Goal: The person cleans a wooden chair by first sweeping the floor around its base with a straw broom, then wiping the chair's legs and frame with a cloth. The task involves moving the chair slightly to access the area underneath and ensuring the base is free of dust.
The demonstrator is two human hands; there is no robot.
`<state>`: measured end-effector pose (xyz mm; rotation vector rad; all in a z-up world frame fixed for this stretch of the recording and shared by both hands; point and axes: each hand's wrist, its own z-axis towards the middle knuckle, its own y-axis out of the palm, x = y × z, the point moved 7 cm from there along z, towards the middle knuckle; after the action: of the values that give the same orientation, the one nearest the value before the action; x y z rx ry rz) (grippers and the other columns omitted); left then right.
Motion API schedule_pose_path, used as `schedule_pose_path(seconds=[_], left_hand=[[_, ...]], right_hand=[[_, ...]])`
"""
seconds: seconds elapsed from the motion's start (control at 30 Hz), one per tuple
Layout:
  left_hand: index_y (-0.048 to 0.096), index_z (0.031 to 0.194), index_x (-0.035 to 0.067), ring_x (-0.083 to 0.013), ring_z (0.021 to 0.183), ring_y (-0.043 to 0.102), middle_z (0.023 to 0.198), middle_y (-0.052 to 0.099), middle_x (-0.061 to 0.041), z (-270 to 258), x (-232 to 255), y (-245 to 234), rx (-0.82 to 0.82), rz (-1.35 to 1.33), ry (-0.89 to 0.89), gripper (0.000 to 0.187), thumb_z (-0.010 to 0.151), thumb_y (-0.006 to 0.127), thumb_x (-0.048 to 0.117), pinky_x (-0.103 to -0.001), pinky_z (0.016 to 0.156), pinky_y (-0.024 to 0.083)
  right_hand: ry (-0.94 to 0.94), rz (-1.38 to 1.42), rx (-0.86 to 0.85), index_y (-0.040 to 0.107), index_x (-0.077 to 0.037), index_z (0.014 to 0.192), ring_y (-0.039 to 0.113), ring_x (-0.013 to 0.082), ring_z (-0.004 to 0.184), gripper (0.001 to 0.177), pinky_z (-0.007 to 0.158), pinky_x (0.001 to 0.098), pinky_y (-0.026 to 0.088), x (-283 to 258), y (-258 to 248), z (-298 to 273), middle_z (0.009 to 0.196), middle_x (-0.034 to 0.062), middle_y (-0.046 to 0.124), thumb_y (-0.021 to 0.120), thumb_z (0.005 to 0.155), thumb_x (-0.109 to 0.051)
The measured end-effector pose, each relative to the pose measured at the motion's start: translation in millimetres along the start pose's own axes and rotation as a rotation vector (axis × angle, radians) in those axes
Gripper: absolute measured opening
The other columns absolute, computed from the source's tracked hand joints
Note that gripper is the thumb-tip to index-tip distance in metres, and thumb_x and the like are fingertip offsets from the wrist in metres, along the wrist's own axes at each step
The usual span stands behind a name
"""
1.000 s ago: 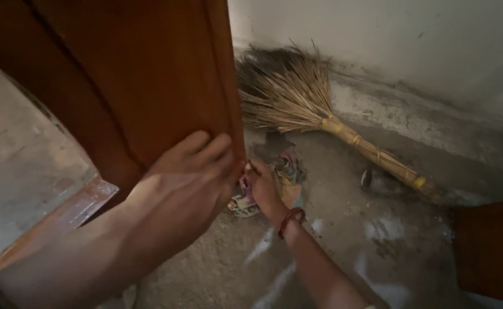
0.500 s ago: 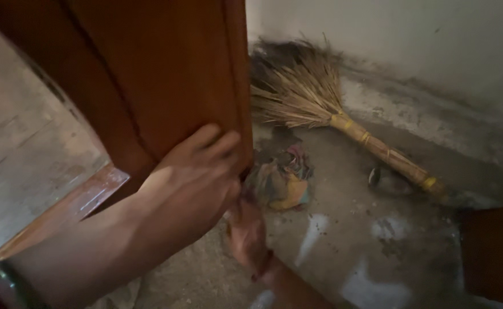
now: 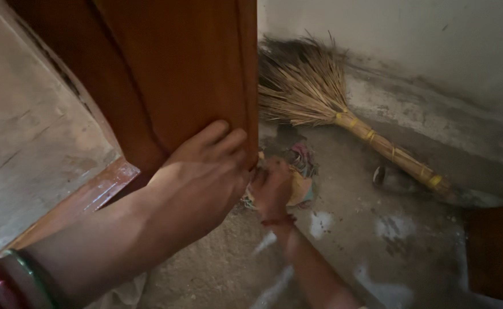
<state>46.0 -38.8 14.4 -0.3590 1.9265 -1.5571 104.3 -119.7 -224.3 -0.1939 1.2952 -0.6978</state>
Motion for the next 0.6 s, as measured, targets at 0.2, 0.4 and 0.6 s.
schedule_pose_path(seconds=[0.2, 0.4, 0.6], left_hand=[[0.076, 0.078, 0.011, -0.0255, 0.108, 0.052, 0.09, 0.07, -0.006, 4, 0, 18, -0.18, -0.106, -0.021, 0.019, 0.074, 0.068, 0.028, -0.043, 0.097, 0.033], [0.075, 0.079, 0.01, -0.0254, 0.108, 0.053, 0.088, 0.071, -0.007, 6, 3, 13, -0.189, -0.057, 0.038, 0.018, 0.076, 0.068, 0.026, -0.041, 0.095, 0.033], [0.074, 0.085, 0.009, -0.0258, 0.107, 0.056, 0.088, 0.07, -0.008, 4, 1, 15, -0.125, -0.062, 0.04, 0.022, 0.071, 0.071, 0.025, -0.041, 0.096, 0.035]], right_hand=[[-0.492, -0.008, -0.139, 0.062, 0.001, 0.131, 0.061, 0.034, 0.098, 0.05, 0.081, 0.0491, 0.047, -54, -4, -90, 0.112, 0.0179, 0.057, 0.067, 0.082, 0.0], [-0.716, 0.025, -0.339, 0.069, -0.004, 0.118, 0.063, 0.0347, 0.116, 0.049, 0.107, 0.0533, 0.043, -43, -1, -118, 0.119, 0.0117, 0.063, 0.073, 0.069, -0.002], [-0.57, 0.338, -0.298, 0.069, -0.001, 0.12, 0.066, 0.0319, 0.111, 0.038, 0.091, 0.0433, 0.056, -59, -2, -97, 0.12, 0.0155, 0.062, 0.07, 0.083, 0.007]])
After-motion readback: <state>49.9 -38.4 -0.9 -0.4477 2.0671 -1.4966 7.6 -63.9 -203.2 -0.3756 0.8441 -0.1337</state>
